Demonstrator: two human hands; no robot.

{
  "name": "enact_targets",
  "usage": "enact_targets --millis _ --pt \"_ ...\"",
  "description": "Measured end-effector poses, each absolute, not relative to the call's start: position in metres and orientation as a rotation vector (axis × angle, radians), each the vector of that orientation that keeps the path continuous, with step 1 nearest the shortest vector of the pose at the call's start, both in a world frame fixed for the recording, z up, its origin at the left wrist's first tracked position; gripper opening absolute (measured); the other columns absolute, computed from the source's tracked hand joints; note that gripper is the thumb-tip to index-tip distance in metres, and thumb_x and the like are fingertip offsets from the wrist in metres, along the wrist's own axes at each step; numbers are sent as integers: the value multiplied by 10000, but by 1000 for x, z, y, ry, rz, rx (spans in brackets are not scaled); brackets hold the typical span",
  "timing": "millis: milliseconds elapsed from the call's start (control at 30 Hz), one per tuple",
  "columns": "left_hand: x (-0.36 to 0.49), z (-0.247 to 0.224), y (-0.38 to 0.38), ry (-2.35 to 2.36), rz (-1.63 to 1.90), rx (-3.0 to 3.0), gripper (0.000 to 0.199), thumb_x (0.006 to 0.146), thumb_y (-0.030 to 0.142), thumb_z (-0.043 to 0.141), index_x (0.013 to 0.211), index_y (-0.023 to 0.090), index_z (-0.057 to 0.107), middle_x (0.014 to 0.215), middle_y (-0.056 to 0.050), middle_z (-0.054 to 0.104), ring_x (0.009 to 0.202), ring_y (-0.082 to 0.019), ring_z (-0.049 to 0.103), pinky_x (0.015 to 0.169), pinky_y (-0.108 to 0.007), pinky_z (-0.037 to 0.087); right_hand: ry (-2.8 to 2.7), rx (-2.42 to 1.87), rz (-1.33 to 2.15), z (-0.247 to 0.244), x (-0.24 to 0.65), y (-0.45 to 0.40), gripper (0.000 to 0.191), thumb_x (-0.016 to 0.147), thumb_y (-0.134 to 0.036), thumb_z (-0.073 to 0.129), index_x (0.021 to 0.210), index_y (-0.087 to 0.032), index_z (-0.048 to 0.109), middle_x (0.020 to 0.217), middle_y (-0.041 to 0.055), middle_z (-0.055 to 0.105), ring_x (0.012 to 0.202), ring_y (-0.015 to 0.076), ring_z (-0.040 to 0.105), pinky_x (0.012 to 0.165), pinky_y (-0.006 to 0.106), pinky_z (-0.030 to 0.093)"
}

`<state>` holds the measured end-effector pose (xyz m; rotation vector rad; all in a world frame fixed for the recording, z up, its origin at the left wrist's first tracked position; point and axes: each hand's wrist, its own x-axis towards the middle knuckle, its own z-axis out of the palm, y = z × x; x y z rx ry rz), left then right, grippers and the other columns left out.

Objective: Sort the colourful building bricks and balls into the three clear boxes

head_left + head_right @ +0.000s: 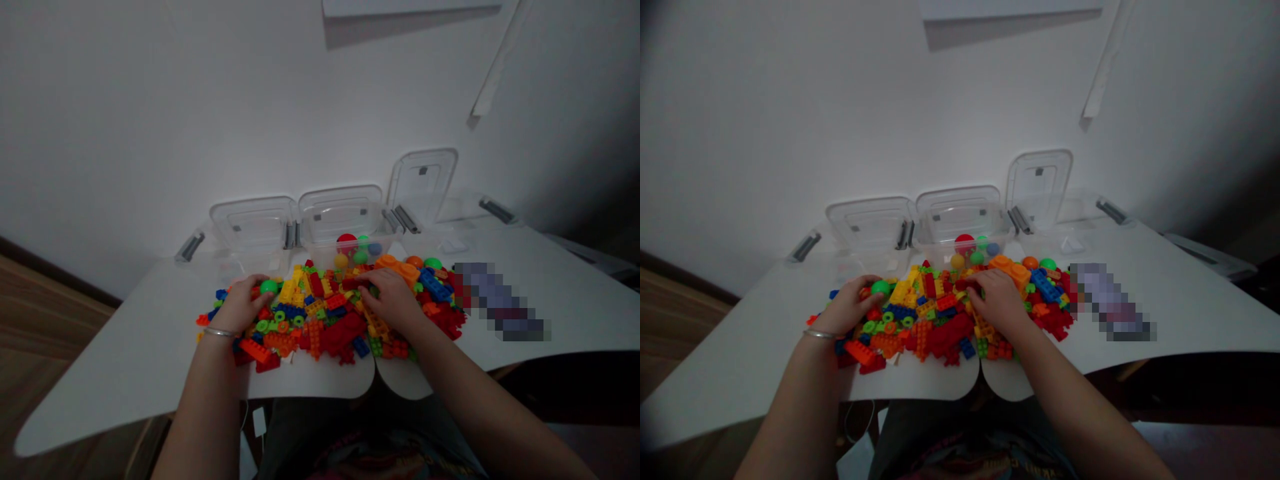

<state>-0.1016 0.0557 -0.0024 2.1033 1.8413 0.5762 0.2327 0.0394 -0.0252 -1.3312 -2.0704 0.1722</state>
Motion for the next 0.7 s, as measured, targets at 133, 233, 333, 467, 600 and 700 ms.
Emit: enact_targets --millis 133,233,333,467,600,700 --pt "-80 5 38 1818 913 1914 446 811 463 541 1145 171 583 1139 -98 671 1046 -251 626 916 -411 517 -2057 -1317 159 -22 232 37 200 868 -239 545 1006 -190 681 1004 86 719 966 242 639 922 417 487" --pt "-47 7 20 1694 1145 1816 470 834 441 562 1229 188 521 1132 -87 665 1050 -227 627 936 -407 504 -2045 -1273 160 -15 227 34 238 861 -234 558 1066 -187 669 1056 96 709 1010 245 633 959 431 480" --pt "-13 0 7 1504 1244 1794 449 878 416 553 1265 206 464 1104 -82 671 1022 -209 643 923 -401 511 -2063 -1190 239 -8 219 30 346 859 -246 579 1201 -211 617 1173 85 678 1108 245 604 1010 449 459" --pt "18 -17 2 1450 1263 1934 329 898 351 541 1183 192 498 1142 -110 645 1049 -221 640 931 -414 511 -2154 -1042 393 -6 207 27 508 829 -221 619 1328 -241 527 1306 74 610 1219 230 543 1064 447 424" --pt "26 -32 2 1434 1227 2099 305 908 316 525 1178 175 517 1133 -125 640 1055 -239 634 928 -432 516 -2195 -993 468 -11 200 24 479 791 -178 624 1263 -231 566 1247 81 631 1174 228 566 1034 443 446" --pt "25 -38 0 1455 1214 2224 371 930 308 494 1270 162 467 1193 -144 626 1099 -251 614 951 -456 502 -2150 -991 476 -7 203 28 416 775 -189 627 1189 -210 597 1174 84 659 1113 224 594 990 425 472"
